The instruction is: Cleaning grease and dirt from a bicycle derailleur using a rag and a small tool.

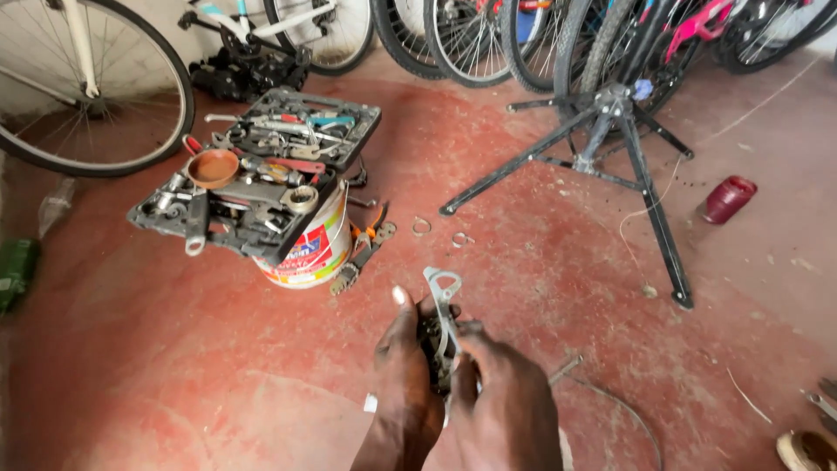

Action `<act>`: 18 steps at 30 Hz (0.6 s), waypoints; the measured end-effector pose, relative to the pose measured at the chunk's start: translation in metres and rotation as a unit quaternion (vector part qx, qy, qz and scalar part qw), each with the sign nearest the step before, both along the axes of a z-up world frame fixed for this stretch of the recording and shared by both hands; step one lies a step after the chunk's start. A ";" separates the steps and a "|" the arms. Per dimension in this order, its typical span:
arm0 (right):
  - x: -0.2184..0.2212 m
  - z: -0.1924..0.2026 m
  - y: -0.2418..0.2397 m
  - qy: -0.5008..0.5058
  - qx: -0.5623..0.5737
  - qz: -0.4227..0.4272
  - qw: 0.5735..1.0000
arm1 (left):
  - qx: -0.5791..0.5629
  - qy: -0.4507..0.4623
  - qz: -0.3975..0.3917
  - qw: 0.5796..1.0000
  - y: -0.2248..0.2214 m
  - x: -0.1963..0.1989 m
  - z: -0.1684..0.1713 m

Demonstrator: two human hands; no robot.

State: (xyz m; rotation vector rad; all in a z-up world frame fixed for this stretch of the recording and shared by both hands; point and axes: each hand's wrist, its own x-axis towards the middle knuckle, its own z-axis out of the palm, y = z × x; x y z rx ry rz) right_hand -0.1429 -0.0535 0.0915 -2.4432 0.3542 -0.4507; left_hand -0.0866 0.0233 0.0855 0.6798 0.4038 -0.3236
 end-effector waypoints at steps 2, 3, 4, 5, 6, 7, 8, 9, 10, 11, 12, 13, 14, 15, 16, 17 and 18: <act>0.015 -0.010 0.000 -0.006 -0.008 -0.002 1.000 | 0.025 0.004 0.018 1.000 -0.002 0.010 0.002; 0.015 -0.016 0.004 0.002 -0.013 -0.005 1.000 | 0.053 0.023 0.036 0.998 0.001 0.007 0.001; 0.018 -0.013 0.006 0.008 -0.010 -0.002 1.000 | 0.055 0.029 0.039 0.997 0.004 0.008 -0.004; 0.021 -0.010 0.008 -0.006 -0.007 0.019 1.000 | 0.081 0.019 0.035 0.996 0.007 0.009 -0.009; 0.024 -0.006 0.010 -0.020 -0.002 0.040 0.999 | 0.107 0.008 0.031 0.994 0.010 0.010 -0.013; 0.026 -0.005 0.012 -0.019 -0.003 0.041 0.999 | 0.107 0.010 0.032 0.994 0.011 0.011 -0.015; 0.028 -0.004 0.014 -0.013 0.017 0.034 0.999 | 0.111 0.019 0.031 0.993 0.012 0.011 -0.016; 0.030 -0.002 0.017 -0.008 0.039 0.026 0.999 | 0.116 0.027 0.030 0.992 0.013 0.013 -0.016; 0.028 -0.006 0.020 -0.009 0.039 0.027 0.999 | 0.116 0.027 0.030 0.992 0.014 0.016 -0.022; 0.027 -0.010 0.024 0.046 0.022 0.006 0.999 | 0.105 0.033 0.051 0.993 0.016 0.020 -0.028; 0.026 -0.014 0.028 0.101 0.004 -0.014 0.995 | 0.093 0.038 0.071 0.992 0.018 0.024 -0.034; 0.029 -0.014 0.027 0.101 0.005 -0.015 0.995 | 0.093 0.038 0.070 0.992 0.019 0.026 -0.033; 0.031 -0.016 0.027 0.101 0.005 -0.003 0.995 | 0.104 0.040 0.068 0.991 0.019 0.027 -0.033; 0.031 -0.018 0.027 0.105 0.005 0.012 0.994 | 0.115 0.046 0.068 0.990 0.020 0.024 -0.034; 0.034 -0.019 0.023 0.108 0.006 0.012 0.994 | 0.116 0.049 0.068 0.990 0.019 0.024 -0.037; 0.036 -0.020 0.020 0.064 0.023 0.029 0.997 | 0.109 0.026 0.065 0.991 0.020 0.021 -0.041; 0.038 -0.022 0.017 0.021 0.041 0.045 0.998 | 0.103 0.003 0.063 0.993 0.021 0.019 -0.045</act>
